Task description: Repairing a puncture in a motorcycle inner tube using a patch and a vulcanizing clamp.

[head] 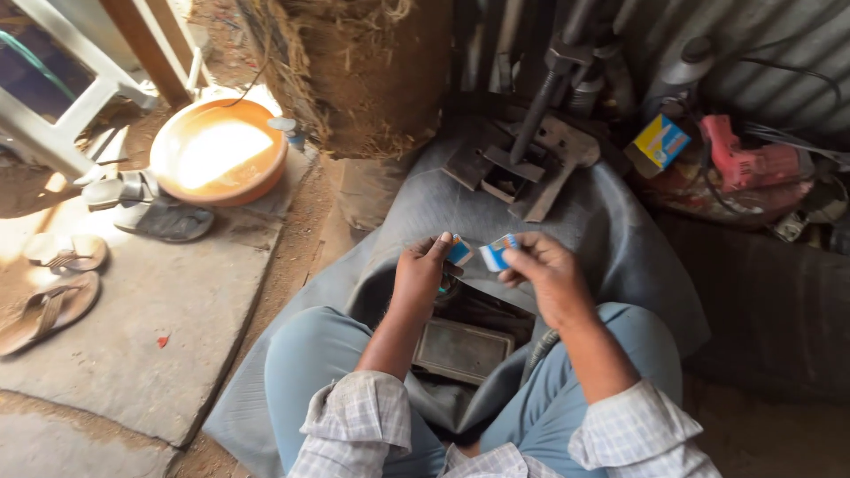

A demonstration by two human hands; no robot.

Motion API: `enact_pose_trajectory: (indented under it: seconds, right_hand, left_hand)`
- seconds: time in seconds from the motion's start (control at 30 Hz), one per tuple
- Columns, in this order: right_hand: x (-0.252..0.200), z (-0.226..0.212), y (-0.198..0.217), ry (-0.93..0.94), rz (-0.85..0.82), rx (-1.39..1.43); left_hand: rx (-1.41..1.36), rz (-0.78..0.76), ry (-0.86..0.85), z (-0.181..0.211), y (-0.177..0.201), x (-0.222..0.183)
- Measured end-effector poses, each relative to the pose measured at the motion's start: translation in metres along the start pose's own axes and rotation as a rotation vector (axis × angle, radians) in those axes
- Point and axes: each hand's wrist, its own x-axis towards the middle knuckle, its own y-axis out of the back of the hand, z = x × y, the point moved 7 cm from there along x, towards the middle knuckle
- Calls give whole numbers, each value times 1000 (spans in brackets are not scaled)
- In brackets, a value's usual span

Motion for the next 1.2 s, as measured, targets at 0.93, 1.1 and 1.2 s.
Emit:
enact_pose_trajectory:
  seconds: [0.93, 1.1, 1.2]
  right_hand:
    - [-16, -46, -35, 323, -78, -127]
    - [3, -13, -28, -9, 0, 171]
    - [3, 11, -28, -70, 63, 142]
  left_hand:
    - [150, 191, -25, -14, 22, 13]
    - [-99, -8, -34, -17, 0, 10]
    - [-139, -39, -45, -15, -5, 7]
